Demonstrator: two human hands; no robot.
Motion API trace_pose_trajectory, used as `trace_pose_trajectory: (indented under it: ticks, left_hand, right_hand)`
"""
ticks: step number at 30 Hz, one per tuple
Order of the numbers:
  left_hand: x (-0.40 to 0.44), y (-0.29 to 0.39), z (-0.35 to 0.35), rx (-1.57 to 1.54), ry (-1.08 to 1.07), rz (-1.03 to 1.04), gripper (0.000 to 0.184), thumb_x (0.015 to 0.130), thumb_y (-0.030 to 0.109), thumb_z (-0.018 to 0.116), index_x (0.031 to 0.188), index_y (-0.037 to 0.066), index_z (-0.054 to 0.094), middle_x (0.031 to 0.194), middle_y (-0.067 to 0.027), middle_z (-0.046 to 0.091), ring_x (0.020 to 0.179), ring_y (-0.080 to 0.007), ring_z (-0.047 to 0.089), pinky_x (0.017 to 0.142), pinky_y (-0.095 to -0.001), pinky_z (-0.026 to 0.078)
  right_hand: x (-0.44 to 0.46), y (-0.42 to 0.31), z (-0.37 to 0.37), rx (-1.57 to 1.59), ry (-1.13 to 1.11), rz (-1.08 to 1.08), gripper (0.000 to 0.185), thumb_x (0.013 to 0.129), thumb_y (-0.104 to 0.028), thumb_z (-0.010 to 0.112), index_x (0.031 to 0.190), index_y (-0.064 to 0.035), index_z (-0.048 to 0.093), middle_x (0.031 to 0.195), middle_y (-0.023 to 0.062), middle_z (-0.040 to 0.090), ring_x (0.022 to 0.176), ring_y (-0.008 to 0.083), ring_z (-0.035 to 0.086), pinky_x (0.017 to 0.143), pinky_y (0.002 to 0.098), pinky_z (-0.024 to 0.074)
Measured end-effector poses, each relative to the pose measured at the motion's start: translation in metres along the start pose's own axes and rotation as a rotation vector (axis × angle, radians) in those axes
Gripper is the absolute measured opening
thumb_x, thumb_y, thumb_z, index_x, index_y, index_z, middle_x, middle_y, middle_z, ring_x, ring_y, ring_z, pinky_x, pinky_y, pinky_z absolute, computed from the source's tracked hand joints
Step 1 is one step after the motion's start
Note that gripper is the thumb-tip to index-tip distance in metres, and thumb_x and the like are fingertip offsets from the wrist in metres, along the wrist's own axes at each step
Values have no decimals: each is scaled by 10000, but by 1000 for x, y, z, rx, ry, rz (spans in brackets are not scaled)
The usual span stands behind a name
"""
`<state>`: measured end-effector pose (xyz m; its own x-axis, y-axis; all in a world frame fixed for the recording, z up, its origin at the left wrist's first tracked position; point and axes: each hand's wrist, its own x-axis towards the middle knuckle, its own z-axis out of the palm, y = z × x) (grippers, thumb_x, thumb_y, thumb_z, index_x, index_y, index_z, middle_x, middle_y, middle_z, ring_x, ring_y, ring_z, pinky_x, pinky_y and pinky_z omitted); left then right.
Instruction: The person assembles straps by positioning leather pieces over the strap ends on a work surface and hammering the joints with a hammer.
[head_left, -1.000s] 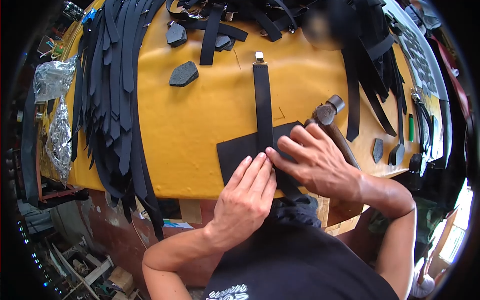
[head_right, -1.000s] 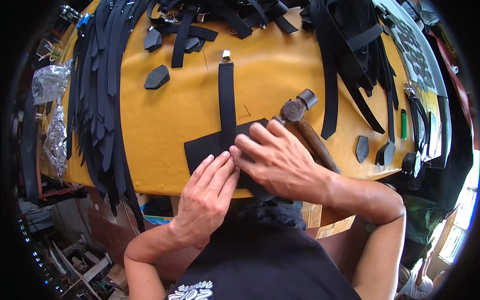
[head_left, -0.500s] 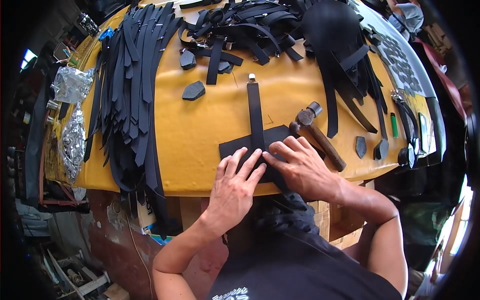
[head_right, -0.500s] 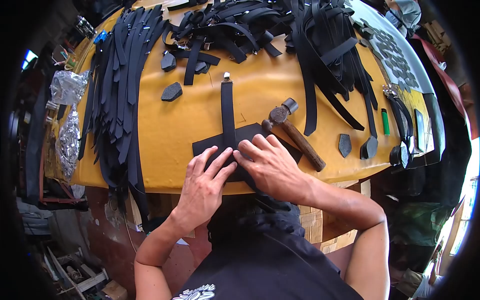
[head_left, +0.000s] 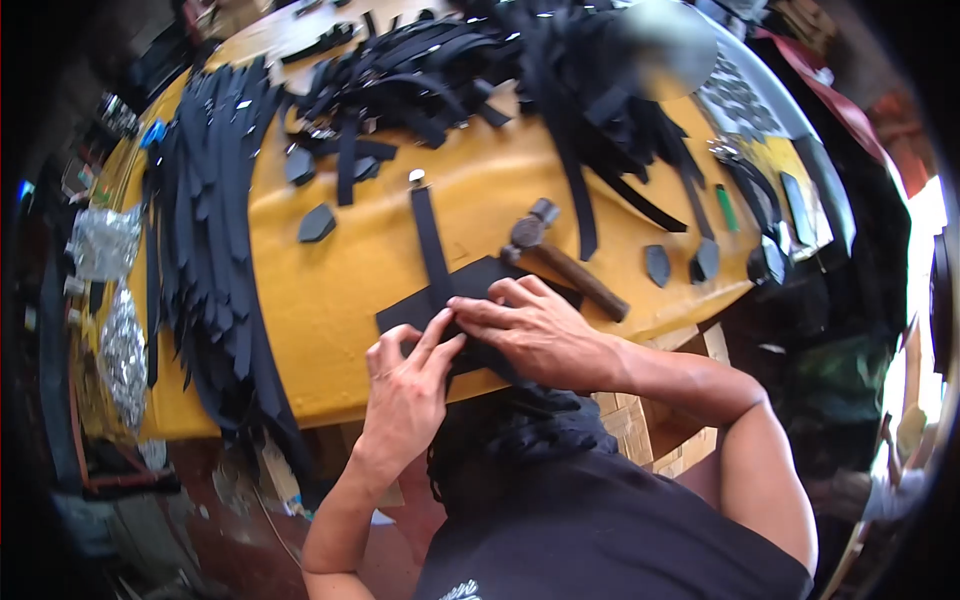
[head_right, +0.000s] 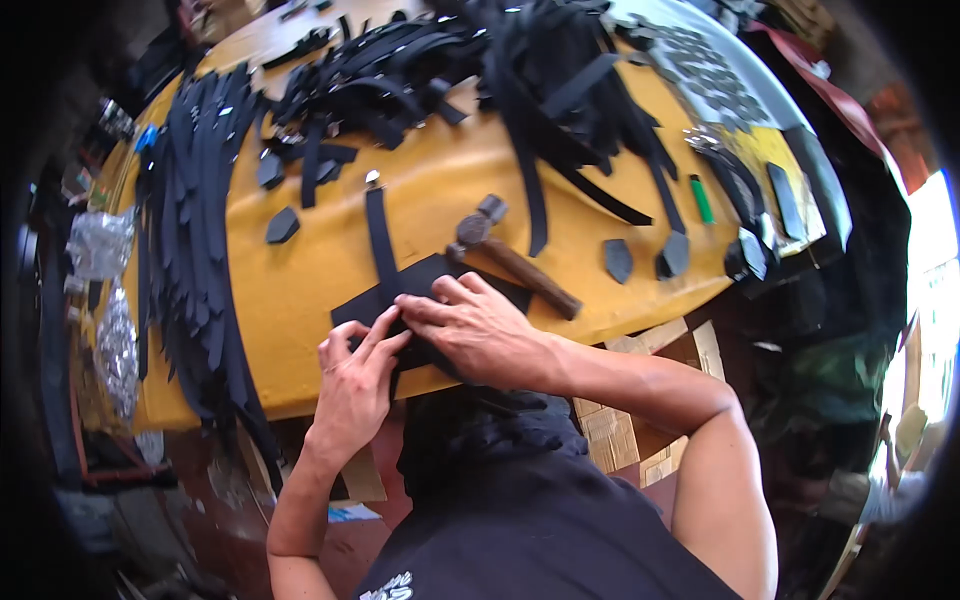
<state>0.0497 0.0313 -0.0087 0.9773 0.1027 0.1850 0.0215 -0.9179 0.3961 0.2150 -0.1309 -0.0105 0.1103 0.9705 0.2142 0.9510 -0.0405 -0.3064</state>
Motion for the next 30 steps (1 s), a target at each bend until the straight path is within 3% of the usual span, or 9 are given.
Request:
trace_pose_trajectory:
  ticks: [4, 6, 9, 12, 15, 16, 20, 24, 30]
  left_hand:
    - [0, 1, 4, 26, 71, -4, 272, 907, 57, 665, 1171, 80, 725, 1434, -22, 612, 1159, -290, 518, 1030, -429, 362]
    - [0, 4, 8, 18, 89, -23, 249, 905, 68, 685, 1148, 81, 738, 1420, -15, 621, 1165, -284, 517, 1028, -430, 362]
    - [1, 3, 13, -11, 122, -51, 205, 919, 83, 696, 1116, 82, 751, 1398, -2, 633, 1167, -280, 515, 1024, -435, 363]
    - [2, 3, 13, -5, 129, -57, 195, 922, 85, 695, 1108, 82, 752, 1389, -1, 637, 1170, -280, 514, 1023, -438, 365]
    - [1, 4, 15, -27, 152, -70, 186, 920, 58, 683, 1095, 78, 744, 1381, -7, 648, 1169, -284, 522, 1023, -429, 383]
    - [1, 3, 16, -35, 159, -71, 185, 918, 57, 685, 1091, 79, 745, 1380, -7, 648, 1168, -284, 524, 1024, -428, 383]
    - [0, 2, 19, -68, 187, -60, 178, 903, 57, 698, 1070, 85, 752, 1362, -5, 658, 1159, -284, 536, 1023, -425, 384]
    - [4, 0, 18, -99, 224, -50, 169, 884, 60, 716, 1042, 100, 758, 1334, 0, 671, 1155, -284, 543, 1009, -418, 387]
    - [5, -9, 22, -158, 242, -84, 166, 847, 66, 746, 1004, 119, 749, 1311, 21, 668, 1167, -279, 542, 980, -419, 383]
  right_hand:
    - [-23, 2, -20, 138, 361, 127, 282, 821, -49, 767, 1099, -67, 723, 1254, 94, 667, 1093, 307, 622, 940, 414, 505]
    - [-46, 10, -42, 95, 592, 386, 172, 809, 2, 774, 971, -35, 731, 1071, 120, 695, 952, 326, 676, 845, 404, 548]
    - [-89, 42, -60, -266, 492, 829, 222, 890, -192, 761, 978, 4, 707, 1002, 153, 676, 973, 356, 659, 860, 435, 529]
    - [-111, 59, -56, -369, 339, 879, 311, 889, -229, 763, 1066, 20, 705, 1011, 172, 693, 935, 377, 675, 857, 427, 535]
    - [-116, 73, -72, -6, 382, 984, 333, 887, -196, 747, 1112, 42, 689, 1008, 189, 715, 797, 361, 720, 769, 407, 563]
    - [-115, 73, -83, 245, 374, 1083, 287, 907, -100, 701, 1137, 67, 666, 995, 196, 734, 683, 285, 737, 672, 359, 596]
    - [-104, 54, -83, 961, 622, 964, 338, 945, -3, 658, 1265, 69, 573, 925, 137, 705, 707, 184, 732, 663, 301, 637]
    - [-76, 20, -56, 1040, 486, 864, 278, 938, -2, 704, 1213, -2, 669, 988, 55, 732, 895, 88, 689, 784, 232, 551]
    - [-13, -17, 1, 1154, 306, 745, 276, 930, -40, 740, 1193, -11, 664, 999, 53, 731, 936, 83, 684, 836, 257, 557]
